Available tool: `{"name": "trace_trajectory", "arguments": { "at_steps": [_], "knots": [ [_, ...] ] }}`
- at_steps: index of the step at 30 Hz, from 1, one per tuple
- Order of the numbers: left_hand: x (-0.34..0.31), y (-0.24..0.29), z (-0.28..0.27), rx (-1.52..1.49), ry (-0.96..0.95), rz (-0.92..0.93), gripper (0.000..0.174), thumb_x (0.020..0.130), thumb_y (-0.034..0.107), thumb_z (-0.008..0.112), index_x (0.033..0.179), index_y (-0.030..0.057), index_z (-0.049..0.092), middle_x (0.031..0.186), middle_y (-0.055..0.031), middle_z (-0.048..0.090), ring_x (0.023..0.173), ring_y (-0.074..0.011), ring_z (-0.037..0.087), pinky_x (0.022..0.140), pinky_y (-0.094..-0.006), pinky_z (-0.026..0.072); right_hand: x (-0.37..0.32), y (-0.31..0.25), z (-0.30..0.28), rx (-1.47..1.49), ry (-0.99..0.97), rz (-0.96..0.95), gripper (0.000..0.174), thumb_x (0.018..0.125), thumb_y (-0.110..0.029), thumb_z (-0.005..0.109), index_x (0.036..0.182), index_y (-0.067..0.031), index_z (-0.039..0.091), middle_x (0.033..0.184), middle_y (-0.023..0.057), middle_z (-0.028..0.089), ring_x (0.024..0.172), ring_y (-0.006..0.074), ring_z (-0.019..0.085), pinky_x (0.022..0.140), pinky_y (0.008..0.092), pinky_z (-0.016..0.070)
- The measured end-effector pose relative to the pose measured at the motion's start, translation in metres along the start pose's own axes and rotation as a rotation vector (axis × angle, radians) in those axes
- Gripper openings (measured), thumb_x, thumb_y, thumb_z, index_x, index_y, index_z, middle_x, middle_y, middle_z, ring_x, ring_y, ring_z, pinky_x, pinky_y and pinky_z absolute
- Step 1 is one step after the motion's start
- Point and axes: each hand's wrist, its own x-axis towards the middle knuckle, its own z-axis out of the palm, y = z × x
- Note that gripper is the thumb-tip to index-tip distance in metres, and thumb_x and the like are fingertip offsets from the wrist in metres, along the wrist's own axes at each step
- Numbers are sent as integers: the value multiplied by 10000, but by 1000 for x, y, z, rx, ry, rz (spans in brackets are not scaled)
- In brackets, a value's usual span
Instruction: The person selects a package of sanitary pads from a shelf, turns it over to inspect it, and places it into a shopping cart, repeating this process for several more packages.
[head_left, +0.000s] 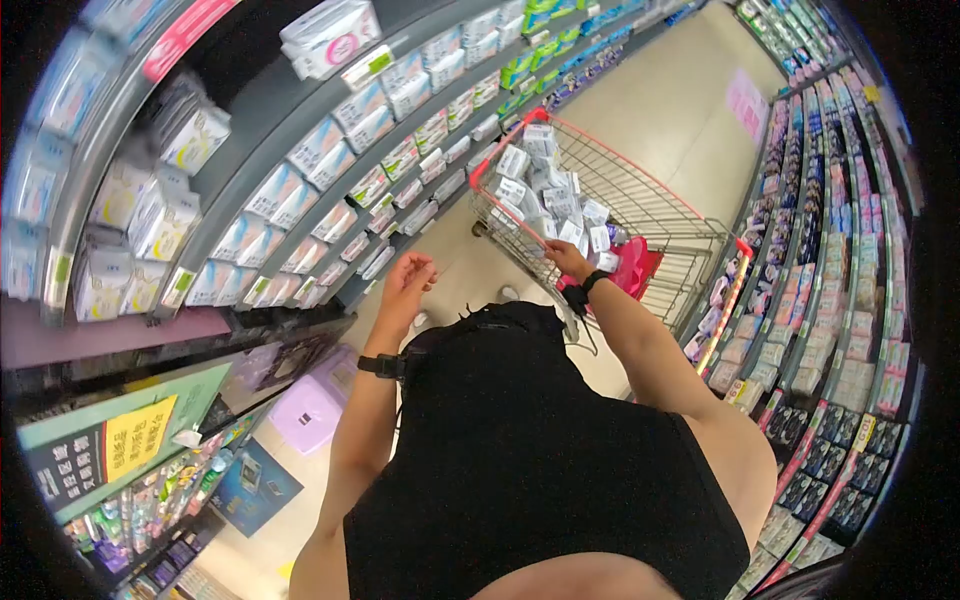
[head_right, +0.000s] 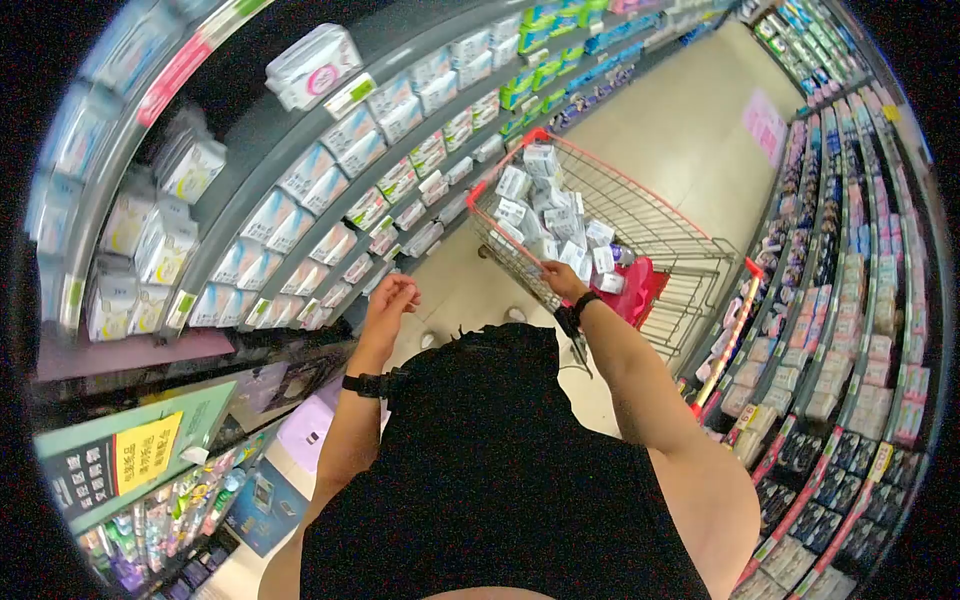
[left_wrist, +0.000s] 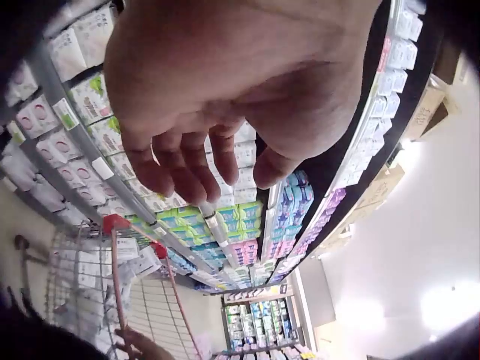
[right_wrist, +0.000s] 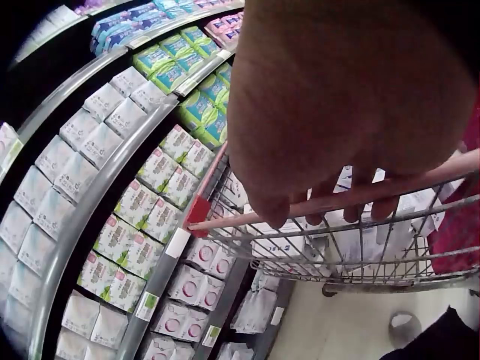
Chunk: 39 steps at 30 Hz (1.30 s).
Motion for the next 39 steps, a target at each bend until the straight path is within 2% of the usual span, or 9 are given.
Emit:
{"name": "trace_trajectory", "arguments": {
  "at_steps": [7,11,17,19,21,24,27,31,39],
  "knots": [
    [-19,5,-67,-61,88,108,131,999,198,602,1071,88,607,910,1,620,852,-114,583,770,-275,461,-16,28,26,208,-148,48,382,961,-252,670,1216,32,660,902,36,679,738,131,582,639,318,482],
    [-30,9,-98,-68,113,163,122,999,189,598,1058,83,609,909,1,620,839,-112,577,763,-274,460,-25,-5,47,-100,-278,89,391,955,-318,658,1222,-32,661,809,66,666,625,156,566,571,329,470],
    [-53,9,-137,-103,213,189,93,994,174,602,1020,85,606,888,9,615,830,-103,568,749,-269,452,-17,-11,60,-589,-566,-119,392,891,-122,671,1283,-112,657,866,74,727,696,148,656,618,344,538],
    [-64,4,-146,-132,270,177,86,985,165,614,1016,86,599,874,20,599,818,-92,557,735,-260,441,-38,-42,66,-560,-552,186,436,862,-48,646,1285,-151,670,866,37,734,703,127,640,637,309,527],
    [-73,-5,-158,-169,313,180,85,986,169,611,1010,88,600,868,20,602,809,-92,560,725,-261,440,-47,-42,77,-593,-492,-37,427,857,-23,628,1261,-151,682,853,18,732,702,112,632,630,301,520],
    [-83,-18,-174,-200,339,169,84,993,182,600,997,98,602,882,12,619,815,-101,569,733,-265,446,-47,-42,86,-539,-451,104,362,869,-122,653,1227,-152,694,925,74,745,798,194,687,715,358,552],
    [-87,-25,-185,-198,325,156,88,996,189,593,994,101,602,888,10,625,820,-102,572,738,-265,447,-13,-39,89,-1086,-490,-209,369,883,-304,666,1208,-131,694,1054,160,734,990,330,691,860,438,548],
    [-84,-22,-187,-178,304,169,93,990,195,594,987,102,600,879,16,621,813,-95,566,736,-265,441,0,-207,125,-1182,-493,-346,548,919,-479,630,1287,-73,623,1167,227,683,1098,404,646,946,475,511],
    [-75,-9,-183,-83,278,236,74,964,139,635,1011,96,598,891,41,588,822,-71,542,748,-246,448,-43,-548,173,-536,-321,-1176,273,927,-190,685,1145,-29,653,907,80,690,764,199,648,690,338,513]
  ]
}}
